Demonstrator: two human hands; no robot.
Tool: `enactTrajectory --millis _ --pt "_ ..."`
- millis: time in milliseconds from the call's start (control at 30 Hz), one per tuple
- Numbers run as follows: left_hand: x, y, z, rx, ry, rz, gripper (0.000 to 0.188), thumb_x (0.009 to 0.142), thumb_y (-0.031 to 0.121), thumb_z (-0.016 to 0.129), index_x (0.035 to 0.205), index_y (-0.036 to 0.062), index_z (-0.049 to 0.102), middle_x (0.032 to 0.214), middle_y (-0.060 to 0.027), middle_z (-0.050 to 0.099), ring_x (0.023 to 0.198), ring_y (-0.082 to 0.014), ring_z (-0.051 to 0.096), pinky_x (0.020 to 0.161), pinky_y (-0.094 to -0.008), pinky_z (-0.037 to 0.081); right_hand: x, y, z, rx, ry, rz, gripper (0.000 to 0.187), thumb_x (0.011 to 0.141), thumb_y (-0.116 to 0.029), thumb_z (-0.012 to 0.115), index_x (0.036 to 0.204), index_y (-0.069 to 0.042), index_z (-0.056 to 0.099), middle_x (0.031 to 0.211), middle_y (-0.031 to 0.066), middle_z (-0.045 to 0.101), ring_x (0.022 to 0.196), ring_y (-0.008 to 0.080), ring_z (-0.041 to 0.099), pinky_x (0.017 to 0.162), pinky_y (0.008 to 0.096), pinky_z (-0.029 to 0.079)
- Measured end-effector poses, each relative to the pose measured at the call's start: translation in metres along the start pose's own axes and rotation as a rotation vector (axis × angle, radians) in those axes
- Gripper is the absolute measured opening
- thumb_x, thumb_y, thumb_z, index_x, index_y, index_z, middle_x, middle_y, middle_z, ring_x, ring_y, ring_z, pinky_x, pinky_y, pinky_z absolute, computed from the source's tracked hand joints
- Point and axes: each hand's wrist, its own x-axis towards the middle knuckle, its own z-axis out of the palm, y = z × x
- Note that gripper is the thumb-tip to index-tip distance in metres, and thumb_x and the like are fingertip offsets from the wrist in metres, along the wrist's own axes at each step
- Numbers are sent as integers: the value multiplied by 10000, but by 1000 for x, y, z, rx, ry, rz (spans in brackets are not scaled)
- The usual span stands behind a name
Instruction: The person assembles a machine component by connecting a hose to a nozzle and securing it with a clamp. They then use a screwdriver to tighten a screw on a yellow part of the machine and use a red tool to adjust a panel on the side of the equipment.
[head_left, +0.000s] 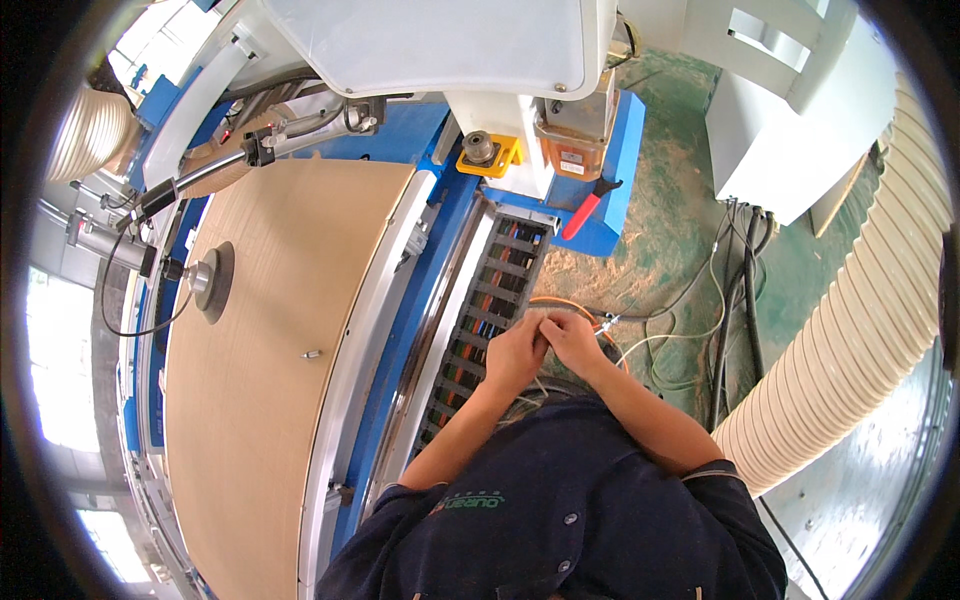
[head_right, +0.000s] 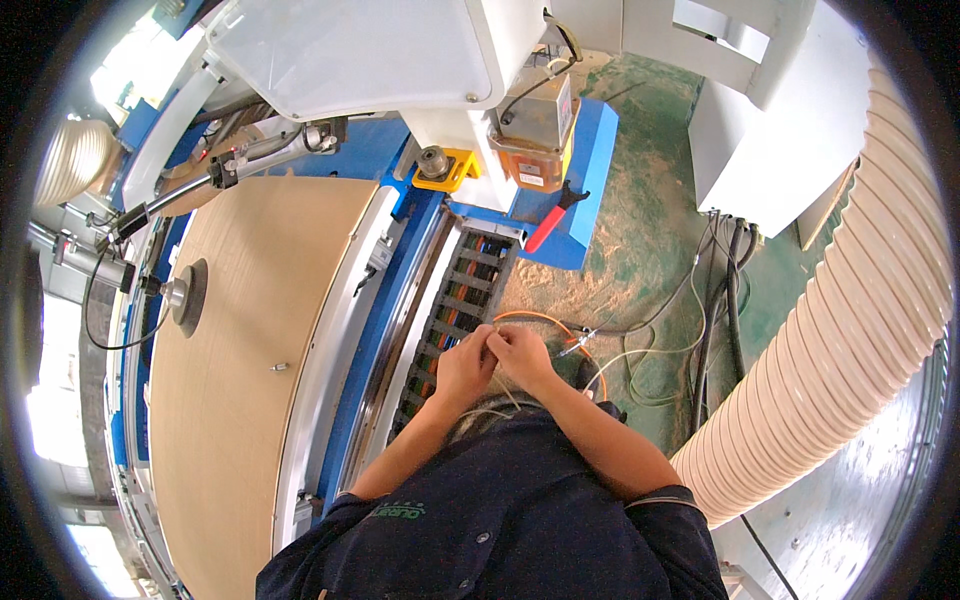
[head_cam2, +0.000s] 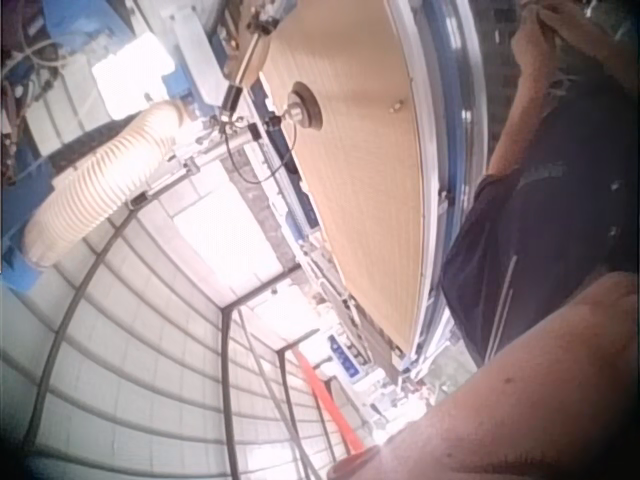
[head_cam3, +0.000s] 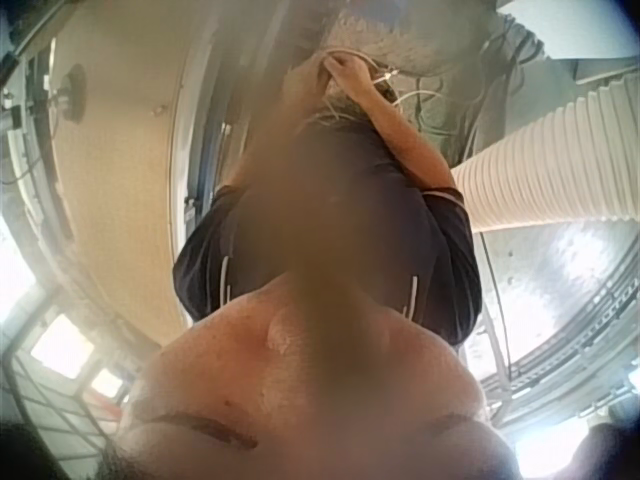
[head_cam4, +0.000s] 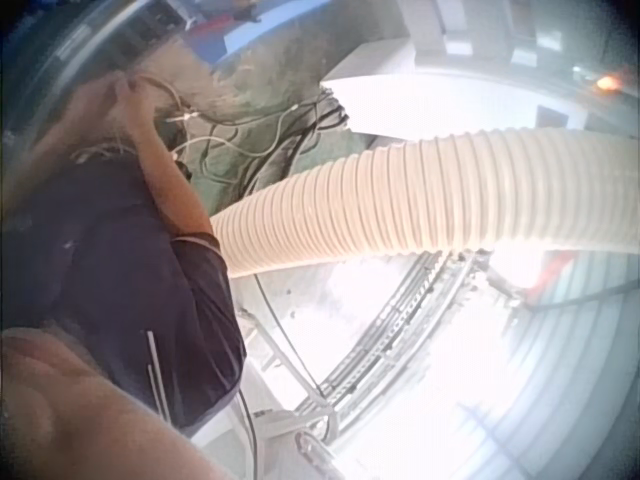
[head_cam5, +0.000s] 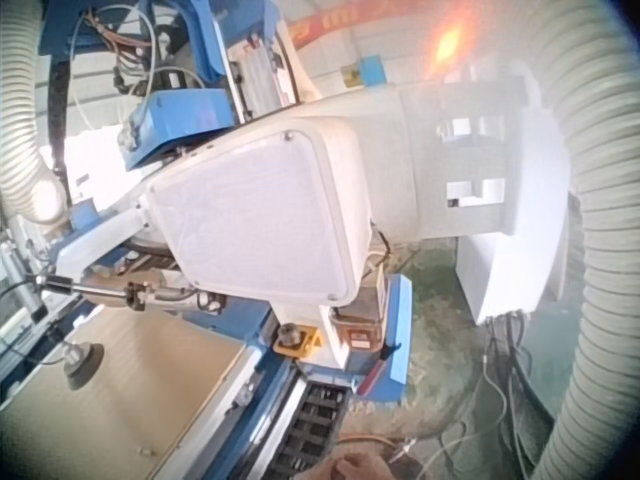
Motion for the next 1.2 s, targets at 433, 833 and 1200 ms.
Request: enactTrajectory --millis 433,833,1200 --pt "18 7 -1 143 -20 63 239 929 257 585 1129 138 535 862 -107 664 668 -350 642 525 -445 470 5 -9 -14 -14 82 60 357 873 -329 544 762 -10 658 622 119 612 582 263 596 565 418 452" --pt "20 4 -28 -29 -14 -303 635 832 546 689 1179 33 551 683 -73 583 617 -203 582 550 -335 452 12 -33 -53 550 180 265 314 929 -288 530 727 -53 579 532 25 482 417 126 427 390 290 314" --pt "45 21 -14 -1227 18 -364 310 943 168 649 1215 41 573 690 42 538 592 -45 495 510 -212 341 0 -58 -36 1077 -130 283 326 971 -346 441 824 -79 556 608 43 518 493 176 469 452 290 352"
